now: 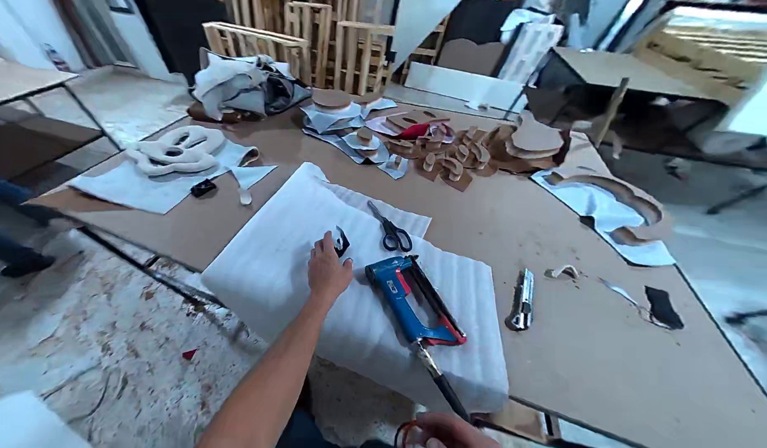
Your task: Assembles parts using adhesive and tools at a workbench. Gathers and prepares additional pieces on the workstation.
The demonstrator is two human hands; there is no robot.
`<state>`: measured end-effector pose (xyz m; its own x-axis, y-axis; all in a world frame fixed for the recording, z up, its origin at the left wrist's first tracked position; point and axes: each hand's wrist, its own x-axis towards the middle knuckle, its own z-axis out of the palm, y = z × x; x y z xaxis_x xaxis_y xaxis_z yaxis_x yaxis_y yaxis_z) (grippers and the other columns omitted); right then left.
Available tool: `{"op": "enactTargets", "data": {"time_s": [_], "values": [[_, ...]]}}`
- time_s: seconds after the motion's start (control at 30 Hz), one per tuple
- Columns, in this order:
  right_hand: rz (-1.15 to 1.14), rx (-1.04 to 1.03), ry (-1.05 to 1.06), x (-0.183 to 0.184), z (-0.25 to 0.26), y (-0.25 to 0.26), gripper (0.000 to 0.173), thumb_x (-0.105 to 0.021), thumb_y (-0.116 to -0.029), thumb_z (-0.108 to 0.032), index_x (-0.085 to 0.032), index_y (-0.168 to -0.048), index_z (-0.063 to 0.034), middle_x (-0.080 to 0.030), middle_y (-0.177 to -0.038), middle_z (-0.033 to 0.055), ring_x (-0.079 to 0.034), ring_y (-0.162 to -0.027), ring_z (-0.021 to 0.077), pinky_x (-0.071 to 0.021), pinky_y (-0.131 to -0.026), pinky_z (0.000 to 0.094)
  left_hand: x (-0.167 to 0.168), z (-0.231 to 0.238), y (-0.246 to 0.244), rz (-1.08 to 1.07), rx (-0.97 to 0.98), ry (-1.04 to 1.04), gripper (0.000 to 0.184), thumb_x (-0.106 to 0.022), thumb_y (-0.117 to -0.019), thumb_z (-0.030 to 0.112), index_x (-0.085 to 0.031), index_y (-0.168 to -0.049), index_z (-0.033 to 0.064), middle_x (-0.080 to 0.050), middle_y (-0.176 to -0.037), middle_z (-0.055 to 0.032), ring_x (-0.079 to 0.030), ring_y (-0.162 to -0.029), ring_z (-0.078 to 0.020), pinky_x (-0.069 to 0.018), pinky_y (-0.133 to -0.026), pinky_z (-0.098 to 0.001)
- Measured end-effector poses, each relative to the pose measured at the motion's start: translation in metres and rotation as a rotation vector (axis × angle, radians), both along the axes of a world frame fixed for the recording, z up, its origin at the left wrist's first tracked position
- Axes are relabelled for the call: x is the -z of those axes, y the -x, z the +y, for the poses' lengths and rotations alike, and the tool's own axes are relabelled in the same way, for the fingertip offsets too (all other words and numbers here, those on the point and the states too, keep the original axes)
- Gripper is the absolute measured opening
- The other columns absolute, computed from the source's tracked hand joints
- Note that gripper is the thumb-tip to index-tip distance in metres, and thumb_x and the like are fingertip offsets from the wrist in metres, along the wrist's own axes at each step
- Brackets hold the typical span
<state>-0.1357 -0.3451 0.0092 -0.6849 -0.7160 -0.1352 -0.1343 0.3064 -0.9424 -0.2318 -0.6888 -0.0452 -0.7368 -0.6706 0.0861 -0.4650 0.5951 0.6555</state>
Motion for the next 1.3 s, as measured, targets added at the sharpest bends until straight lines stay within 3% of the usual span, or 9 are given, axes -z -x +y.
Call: {"op": "enactTargets", "data": {"time_s": [0.13,0.2,0.3,0.43,0.7,0.83,0.93,1.1,1.3], "values": [[0.089,0.182,-0.075,-0.01,-0.071,0.007,0.025,-0.061,-0.0987,-0.009,-0.068,-0.12,0.0031,-0.074,-0.102,0.0113,-0.073,-0.085,0.0172,-0.0626,-0.077,0.0375,0.02,-0.025,0.016,0.097,0.121,-0.12,0.056,-0.069,-0.0944,0.014,-0.05,-0.146,0.0017,-0.066,-0.128,-0.0215,-0.065,-0.116,-0.0382,-0.053,-0.099,-0.0577],[0.132,0.307,-0.033,-0.015,-0.105,0.027,0.03,-0.061,-0.0986,-0.013,-0.067,-0.124,0.0011,-0.073,-0.107,0.0095,-0.072,-0.089,0.0164,-0.0625,-0.079,0.0371,0.005,-0.026,0.006,0.242,0.202,-0.541,0.056,-0.069,-0.0959,0.013,-0.048,-0.146,0.0025,-0.07,-0.12,-0.015,-0.07,-0.104,-0.0255,-0.0586,-0.093,-0.0462],[0.225,0.472,0.124,-0.021,-0.149,0.065,0.037,-0.064,-0.098,-0.024,-0.065,-0.128,-0.0022,-0.071,-0.113,0.0061,-0.071,-0.09,0.0131,-0.063,-0.073,0.0317,-0.031,-0.009,-0.021,0.447,0.452,-1.138,0.054,-0.069,-0.0932,0.012,-0.048,-0.141,-0.0032,-0.071,-0.113,-0.0181,-0.072,-0.099,-0.0275,-0.0607,-0.09,-0.0446],[0.265,0.501,0.265,-0.038,-0.182,0.104,0.043,-0.073,-0.0936,-0.03,-0.067,-0.127,-0.0021,-0.071,-0.108,0.0059,-0.07,-0.087,0.0123,-0.0628,-0.071,0.0283,-0.06,0.003,-0.031,0.557,0.648,-1.274,0.042,-0.074,-0.0936,0.019,-0.057,-0.127,-0.0008,-0.069,-0.114,-0.0092,-0.069,-0.104,-0.0172,-0.0587,-0.093,-0.0364],[0.178,0.372,0.417,-0.048,-0.187,0.131,0.032,-0.078,-0.0926,-0.025,-0.075,-0.117,-0.0049,-0.07,-0.109,0.0067,-0.071,-0.09,0.0136,-0.0646,-0.07,0.0272,-0.087,-0.01,-0.019,0.585,0.701,-0.885,0.022,-0.072,-0.0957,0.013,-0.069,-0.115,0.0028,-0.063,-0.125,-0.0133,-0.069,-0.107,-0.0214,-0.0632,-0.091,-0.0366],[0.402,0.373,0.174,-0.056,-0.192,0.132,0.03,-0.07,-0.0978,-0.034,-0.076,-0.118,-0.0123,-0.073,-0.108,-0.0007,-0.071,-0.088,0.0062,-0.0633,-0.066,0.0229,-0.118,-0.055,-0.012,0.507,0.765,-0.049,0.028,-0.058,-0.1021,0.029,-0.067,-0.128,0.0237,-0.062,-0.131,0.0011,-0.062,-0.119,-0.0123,-0.0576,-0.095,-0.0328],[0.5,0.398,0.091,-0.069,-0.208,0.119,0.03,-0.07,-0.0978,-0.035,-0.076,-0.113,-0.0103,-0.072,-0.102,-0.0003,-0.071,-0.085,0.0037,-0.0641,-0.069,0.0215,-0.144,-0.076,-0.002,0.488,1.003,0.262,0.03,-0.052,-0.1059,0.028,-0.067,-0.132,0.0278,-0.062,-0.14,0.0024,-0.052,-0.136,-0.0185,-0.0468,-0.108,-0.0427],[0.509,0.462,0.068,-0.084,-0.234,0.104,0.032,-0.068,-0.0994,-0.033,-0.074,-0.117,-0.0066,-0.072,-0.097,-0.0005,-0.071,-0.081,0.0032,-0.0641,-0.07,0.0211,-0.149,-0.1,0.005,0.579,1.115,0.232,0.016,-0.063,-0.1026,0.024,-0.077,-0.108,0.0187,-0.073,-0.103,0.0045,-0.067,-0.107,-0.0101,-0.0509,-0.104,-0.0376],[0.124,0.516,0.488,-0.082,-0.256,0.085,0.03,-0.069,-0.0989,-0.023,-0.071,-0.113,0.0037,-0.074,-0.095,0.0075,-0.071,-0.081,0.0111,-0.063,-0.072,0.0282,-0.139,-0.097,-0.007,0.594,0.967,0.011,0.022,-0.059,-0.1045,0.03,-0.075,-0.099,0.0167,-0.072,-0.097,0.0054,-0.066,-0.095,-0.0045,-0.0551,-0.081,-0.0221]]}}
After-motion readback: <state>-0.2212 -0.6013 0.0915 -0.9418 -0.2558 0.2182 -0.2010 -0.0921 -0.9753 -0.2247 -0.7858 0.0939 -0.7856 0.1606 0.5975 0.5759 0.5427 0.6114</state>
